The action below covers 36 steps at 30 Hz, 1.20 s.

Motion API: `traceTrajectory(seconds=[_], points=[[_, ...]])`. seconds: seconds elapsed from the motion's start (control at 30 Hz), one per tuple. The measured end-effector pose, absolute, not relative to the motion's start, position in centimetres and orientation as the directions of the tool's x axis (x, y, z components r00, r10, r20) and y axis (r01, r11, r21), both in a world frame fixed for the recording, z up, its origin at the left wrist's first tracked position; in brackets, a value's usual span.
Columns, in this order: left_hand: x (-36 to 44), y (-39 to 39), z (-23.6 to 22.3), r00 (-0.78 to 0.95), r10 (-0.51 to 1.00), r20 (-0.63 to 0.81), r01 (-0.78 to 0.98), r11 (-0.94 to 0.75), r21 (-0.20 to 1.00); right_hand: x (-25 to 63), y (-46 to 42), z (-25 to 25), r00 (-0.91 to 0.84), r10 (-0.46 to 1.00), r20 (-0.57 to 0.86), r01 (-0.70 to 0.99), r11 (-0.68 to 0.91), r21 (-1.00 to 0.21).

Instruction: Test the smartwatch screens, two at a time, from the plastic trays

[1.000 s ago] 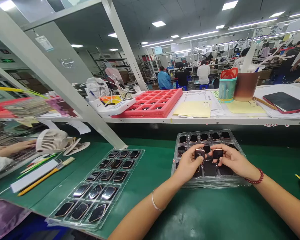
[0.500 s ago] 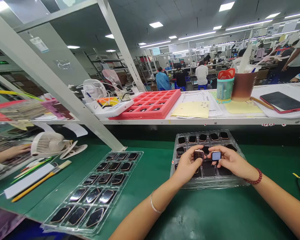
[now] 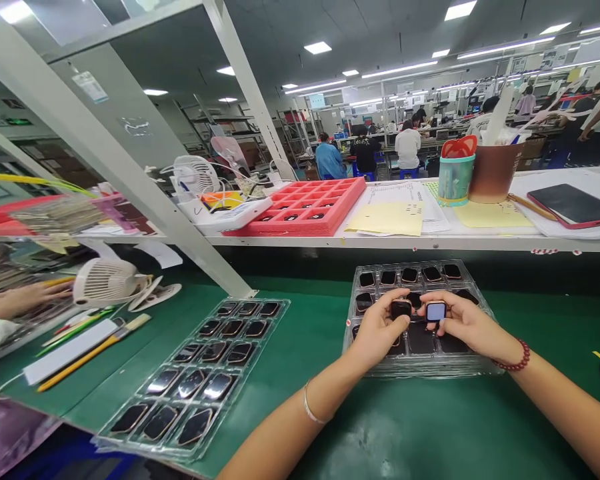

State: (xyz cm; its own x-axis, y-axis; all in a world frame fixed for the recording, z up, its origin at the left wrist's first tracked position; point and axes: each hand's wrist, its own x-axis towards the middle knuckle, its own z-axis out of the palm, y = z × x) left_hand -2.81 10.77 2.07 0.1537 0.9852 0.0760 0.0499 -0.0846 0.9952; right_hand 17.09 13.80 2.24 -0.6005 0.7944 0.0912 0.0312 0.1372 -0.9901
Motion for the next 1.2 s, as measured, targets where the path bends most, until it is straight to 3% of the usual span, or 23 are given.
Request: traceTrajectory(seconds=[0.43, 1.2], points=[[-2.84, 10.94, 1.73, 0.171, 0.983, 0.069, 0.053, -0.079, 0.995, 17.05, 13.86, 2.18, -0.541, 0.837, 0.085, 0.023, 0.116, -0.993], [-2.80, 10.75, 2.00, 0.160, 0.981, 0.111, 0.042, -0.120, 0.992, 17.12, 13.84, 2.08, -0.610, 0.785, 0.111, 0.022, 0.156, -0.987]])
